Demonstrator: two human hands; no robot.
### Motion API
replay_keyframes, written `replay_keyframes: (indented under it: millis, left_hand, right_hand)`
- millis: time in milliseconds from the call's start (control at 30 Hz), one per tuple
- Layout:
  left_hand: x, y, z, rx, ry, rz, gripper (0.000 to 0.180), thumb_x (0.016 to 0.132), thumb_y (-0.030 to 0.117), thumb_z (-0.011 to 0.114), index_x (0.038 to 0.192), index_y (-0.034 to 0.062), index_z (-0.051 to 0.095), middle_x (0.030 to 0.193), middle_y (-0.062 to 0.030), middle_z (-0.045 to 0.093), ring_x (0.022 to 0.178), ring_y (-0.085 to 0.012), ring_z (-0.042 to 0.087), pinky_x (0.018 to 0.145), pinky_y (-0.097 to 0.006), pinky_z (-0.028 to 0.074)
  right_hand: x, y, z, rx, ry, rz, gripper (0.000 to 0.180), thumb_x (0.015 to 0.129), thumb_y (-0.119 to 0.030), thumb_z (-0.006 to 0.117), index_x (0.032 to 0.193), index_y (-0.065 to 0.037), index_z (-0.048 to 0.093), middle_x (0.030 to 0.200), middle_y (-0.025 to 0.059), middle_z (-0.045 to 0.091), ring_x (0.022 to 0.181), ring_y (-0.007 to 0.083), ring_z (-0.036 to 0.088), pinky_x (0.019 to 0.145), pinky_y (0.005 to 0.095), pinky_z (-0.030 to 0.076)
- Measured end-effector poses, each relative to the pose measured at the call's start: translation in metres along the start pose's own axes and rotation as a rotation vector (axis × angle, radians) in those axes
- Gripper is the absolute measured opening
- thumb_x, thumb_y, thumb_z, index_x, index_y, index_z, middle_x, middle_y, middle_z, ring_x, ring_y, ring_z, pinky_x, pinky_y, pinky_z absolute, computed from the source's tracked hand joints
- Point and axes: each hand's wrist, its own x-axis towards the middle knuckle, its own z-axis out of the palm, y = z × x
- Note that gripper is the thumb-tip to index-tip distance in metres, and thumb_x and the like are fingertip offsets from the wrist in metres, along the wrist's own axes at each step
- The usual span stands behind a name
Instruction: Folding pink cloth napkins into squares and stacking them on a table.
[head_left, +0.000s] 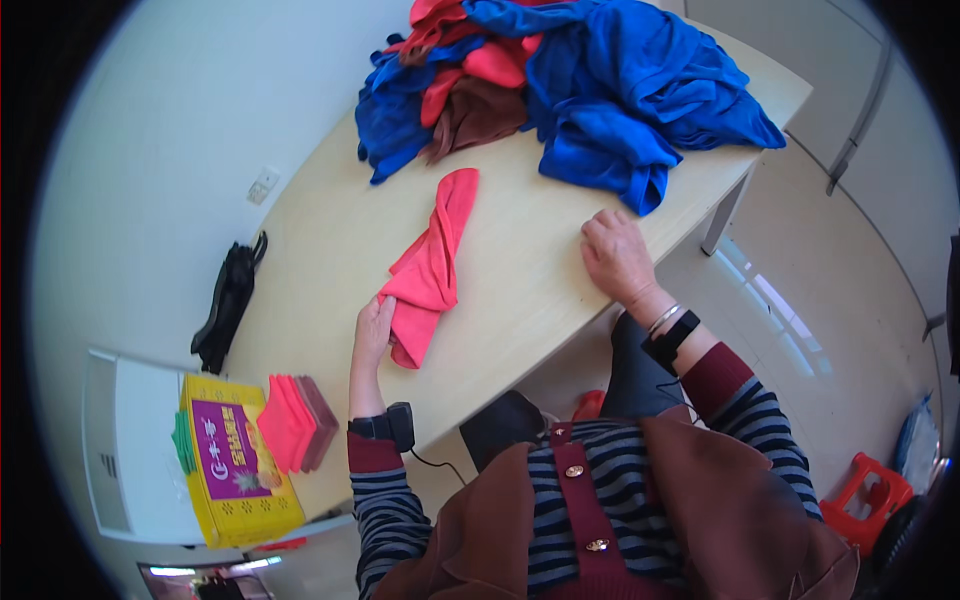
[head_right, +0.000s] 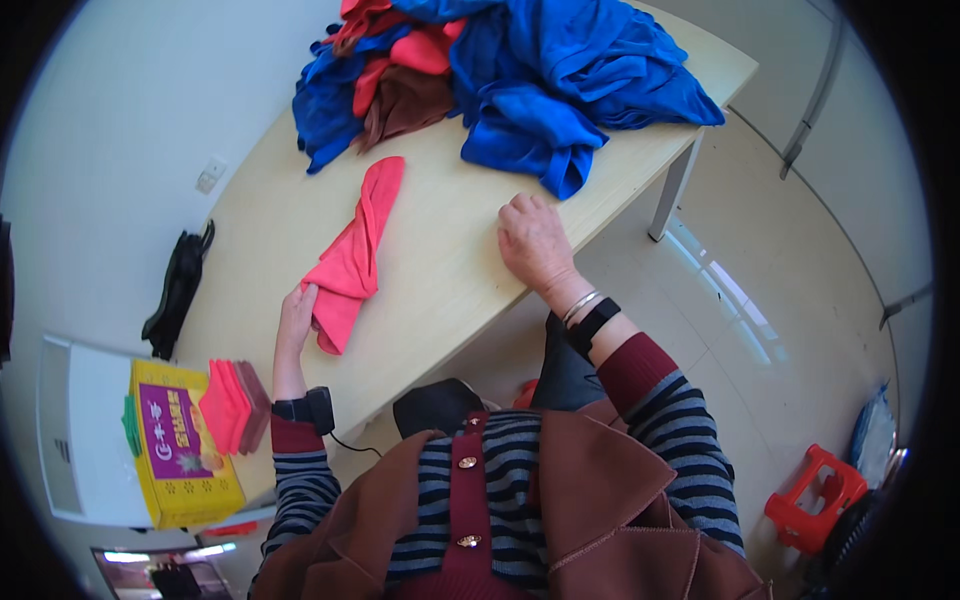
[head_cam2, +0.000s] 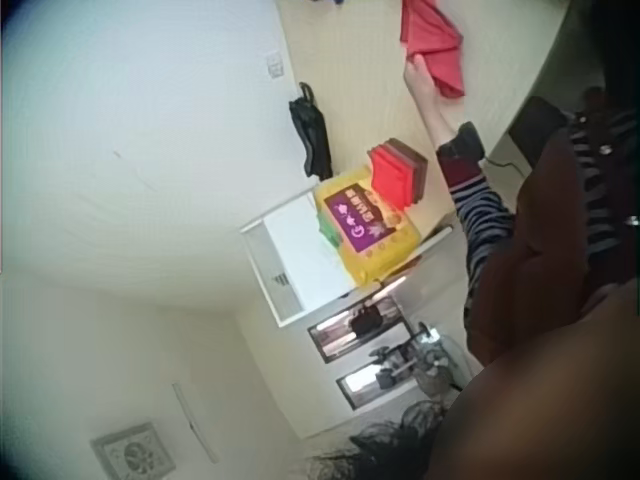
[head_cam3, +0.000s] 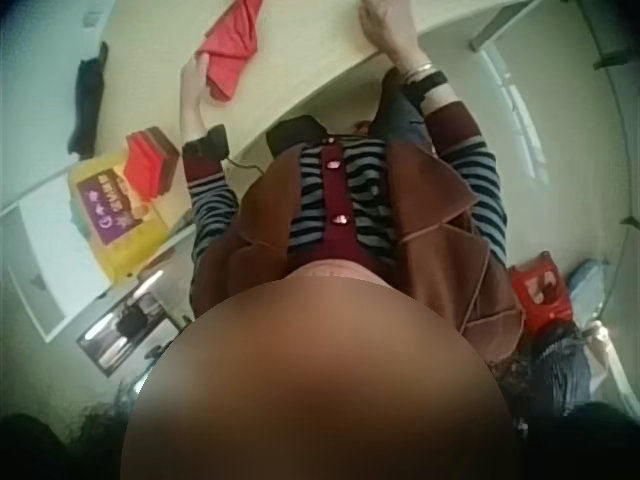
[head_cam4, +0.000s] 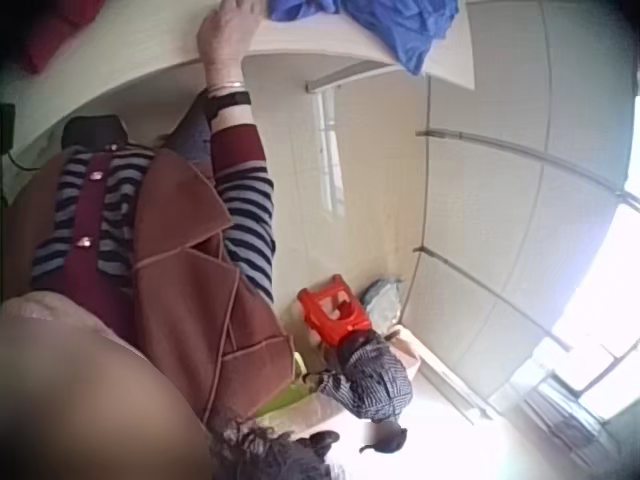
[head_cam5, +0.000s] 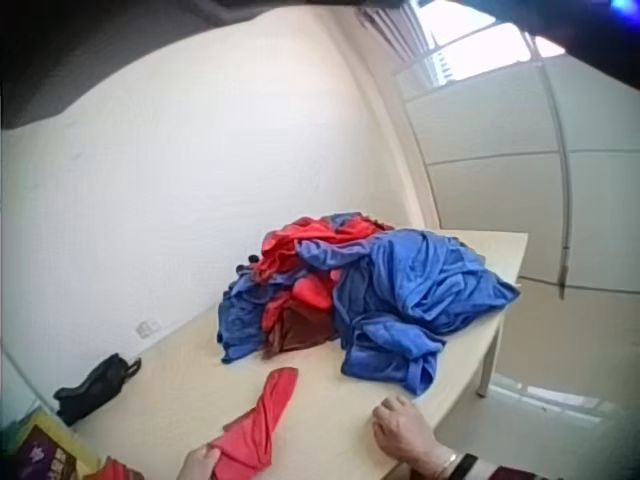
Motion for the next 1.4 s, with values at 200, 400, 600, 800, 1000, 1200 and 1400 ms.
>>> replay_keyframes:
  millis: [200,400,600,800,1000,1200,1400]
  left_hand:
    - [-0.107,-0.029,-0.004,0.517,0.566,0.355,0.027,0.093,0.009,0.047,0.116,0.0005,0.058,0.102,-0.0139,0.065,0.095,-0.0297,0.063,0.084,-0.035,0.050]
    - [-0.166,-0.044,0.037,0.398,0.578,0.463,0.032,0.081,-0.003,0.049,0.111,-0.0008,0.060,0.111,-0.0180,0.061,0.105,-0.0342,0.059,0.094,-0.038,0.045]
    - [-0.189,-0.061,0.067,0.063,0.676,0.338,0.025,0.084,-0.001,0.051,0.107,-0.0015,0.060,0.100,-0.0134,0.064,0.095,-0.0249,0.061,0.088,-0.034,0.047]
    - [-0.180,-0.073,0.061,-0.413,0.719,0.097,0.018,0.087,0.004,0.054,0.102,-0.0024,0.061,0.085,-0.0089,0.064,0.083,-0.0150,0.059,0.080,-0.028,0.047]
    - [-0.174,-0.078,0.051,-0.385,0.739,0.103,0.017,0.088,0.006,0.055,0.102,-0.0023,0.062,0.084,-0.0075,0.064,0.081,-0.0145,0.059,0.078,-0.029,0.048]
    - [-0.175,-0.071,0.052,-0.333,0.739,0.132,0.016,0.087,0.006,0.058,0.100,-0.0016,0.062,0.082,-0.0077,0.063,0.079,-0.0140,0.058,0.076,-0.028,0.047]
    - [-0.183,-0.070,0.051,-0.341,0.658,0.137,0.015,0.086,0.005,0.061,0.100,-0.0001,0.062,0.083,-0.0081,0.063,0.080,-0.0144,0.058,0.076,-0.028,0.047]
  right_hand:
    - [-0.001,-0.004,0.006,-0.055,0.001,-0.057,0.010,0.077,-0.005,0.061,0.087,-0.003,0.062,0.091,0.0129,0.059,0.091,0.0317,0.055,0.079,0.0403,0.046]
    - [-0.005,-0.012,0.015,-0.139,-0.010,-0.085,0.012,0.079,-0.005,0.061,0.091,-0.004,0.064,0.094,0.0129,0.060,0.092,0.0314,0.056,0.081,0.0388,0.047]
    - [0.002,-0.064,0.039,0.208,-0.223,0.027,0.019,0.078,-0.004,0.063,0.097,-0.005,0.064,0.098,0.0128,0.062,0.098,0.0310,0.057,0.087,0.0381,0.047]
    - [0.018,-0.152,0.065,0.204,-0.276,-0.516,0.036,0.074,-0.002,0.066,0.110,-0.008,0.061,0.108,0.0117,0.060,0.105,0.0304,0.056,0.093,0.0385,0.046]
    - [-0.017,-0.193,0.072,0.269,-0.511,-0.767,0.045,0.071,-0.006,0.068,0.115,-0.010,0.060,0.119,0.0104,0.056,0.111,0.0293,0.053,0.098,0.0402,0.042]
    - [-0.050,-0.212,0.062,0.236,-0.526,-0.986,0.033,0.071,-0.009,0.066,0.105,-0.009,0.063,0.111,0.0089,0.059,0.106,0.0265,0.054,0.095,0.0384,0.042]
    - [-0.053,-0.209,0.068,0.151,-0.615,-0.948,0.024,0.070,-0.007,0.068,0.094,-0.009,0.064,0.096,0.0075,0.061,0.096,0.0260,0.057,0.091,0.0382,0.044]
